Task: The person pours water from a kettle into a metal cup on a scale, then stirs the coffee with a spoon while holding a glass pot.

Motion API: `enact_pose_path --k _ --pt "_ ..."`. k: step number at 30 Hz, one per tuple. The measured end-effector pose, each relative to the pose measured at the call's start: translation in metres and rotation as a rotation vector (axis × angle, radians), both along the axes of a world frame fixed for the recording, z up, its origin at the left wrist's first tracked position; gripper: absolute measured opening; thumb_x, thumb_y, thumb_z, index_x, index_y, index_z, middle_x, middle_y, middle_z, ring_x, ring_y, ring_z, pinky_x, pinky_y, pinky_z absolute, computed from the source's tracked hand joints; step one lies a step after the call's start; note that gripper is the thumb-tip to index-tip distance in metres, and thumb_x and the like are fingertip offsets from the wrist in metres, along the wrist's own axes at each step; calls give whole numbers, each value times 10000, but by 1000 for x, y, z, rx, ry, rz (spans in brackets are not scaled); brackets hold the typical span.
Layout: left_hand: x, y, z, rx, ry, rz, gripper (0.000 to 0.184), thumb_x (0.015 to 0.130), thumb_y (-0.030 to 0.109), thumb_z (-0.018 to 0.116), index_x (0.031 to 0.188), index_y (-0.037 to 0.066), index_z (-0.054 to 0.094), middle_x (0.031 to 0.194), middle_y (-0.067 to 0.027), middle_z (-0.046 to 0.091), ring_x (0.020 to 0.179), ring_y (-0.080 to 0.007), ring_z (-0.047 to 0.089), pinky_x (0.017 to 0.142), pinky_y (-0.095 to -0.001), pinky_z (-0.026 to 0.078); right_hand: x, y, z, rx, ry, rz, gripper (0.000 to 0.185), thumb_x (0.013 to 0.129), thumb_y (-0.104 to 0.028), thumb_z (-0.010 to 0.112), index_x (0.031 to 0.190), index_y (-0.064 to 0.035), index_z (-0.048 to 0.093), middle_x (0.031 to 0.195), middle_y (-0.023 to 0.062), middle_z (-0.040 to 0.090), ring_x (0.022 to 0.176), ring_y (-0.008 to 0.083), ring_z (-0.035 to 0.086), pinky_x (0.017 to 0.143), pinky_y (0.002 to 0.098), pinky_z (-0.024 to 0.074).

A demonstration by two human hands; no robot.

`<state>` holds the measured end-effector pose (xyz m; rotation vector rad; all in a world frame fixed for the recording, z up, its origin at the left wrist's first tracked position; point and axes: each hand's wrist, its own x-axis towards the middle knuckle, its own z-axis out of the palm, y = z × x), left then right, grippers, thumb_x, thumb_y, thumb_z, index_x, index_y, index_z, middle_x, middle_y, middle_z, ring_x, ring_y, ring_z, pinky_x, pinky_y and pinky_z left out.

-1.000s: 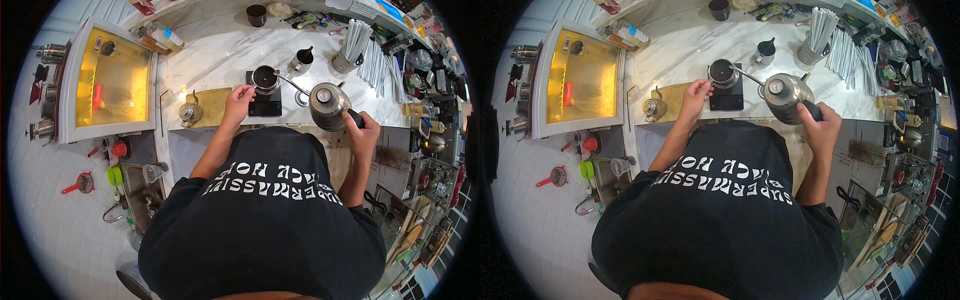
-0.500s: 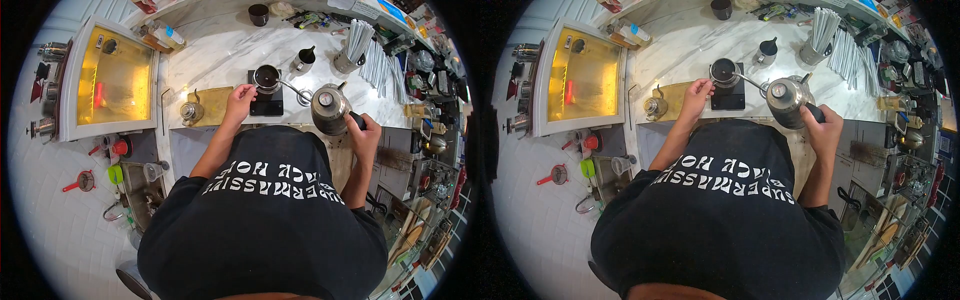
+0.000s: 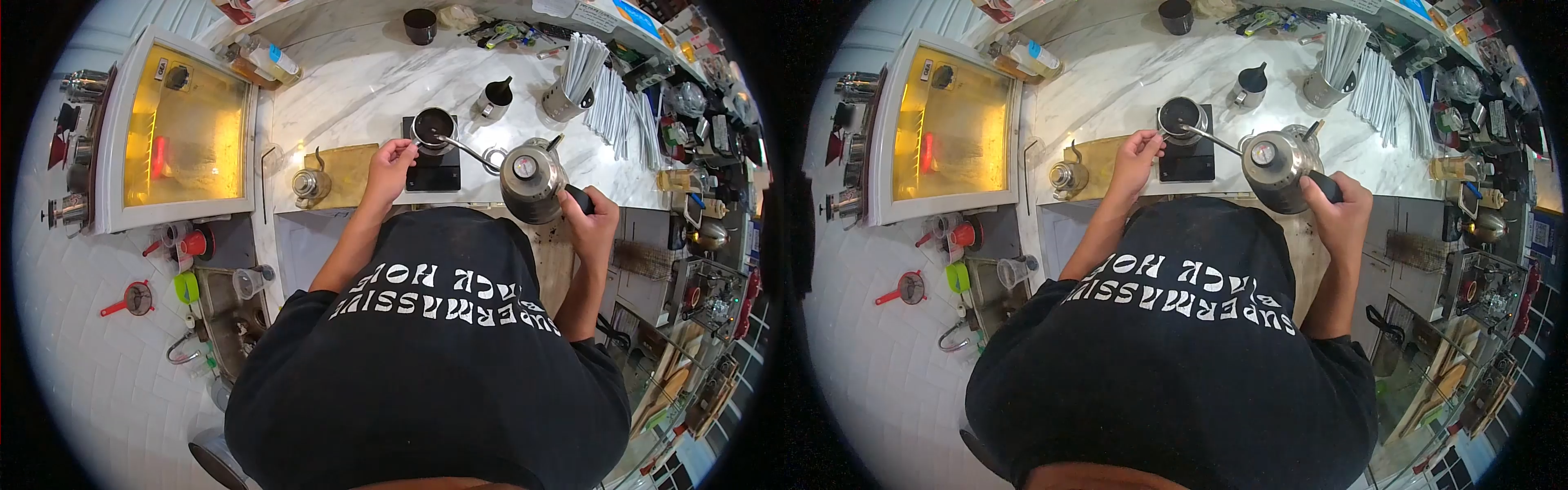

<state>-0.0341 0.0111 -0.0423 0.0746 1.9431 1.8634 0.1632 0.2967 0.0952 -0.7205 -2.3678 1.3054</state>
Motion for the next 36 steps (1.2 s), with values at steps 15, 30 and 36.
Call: enact_pose_path --k 15,30,36 --pt "0 -1 -3 9 13 -12 274 993 258 670 1168 47 652 979 -13 701 858 -101 629 734 -251 451 -9 -4 -1 14 35 -8 368 822 -192 818 656 28 573 561 -28 470 567 54 385 495 279 317" --pt "2 0 -6 33 -8 -1 269 999 205 661 1185 12 632 984 -39 687 882 -122 624 801 -267 492 -11 -4 5 22 29 -55 381 824 -217 825 666 32 584 573 -24 474 579 56 406 505 275 331" --pt "2 1 -3 18 -20 4 270 999 212 663 1174 10 632 983 -45 687 874 -121 625 791 -266 488 -12 -5 8 35 -20 13 383 812 -224 827 665 43 596 566 2 521 561 69 423 507 283 343"
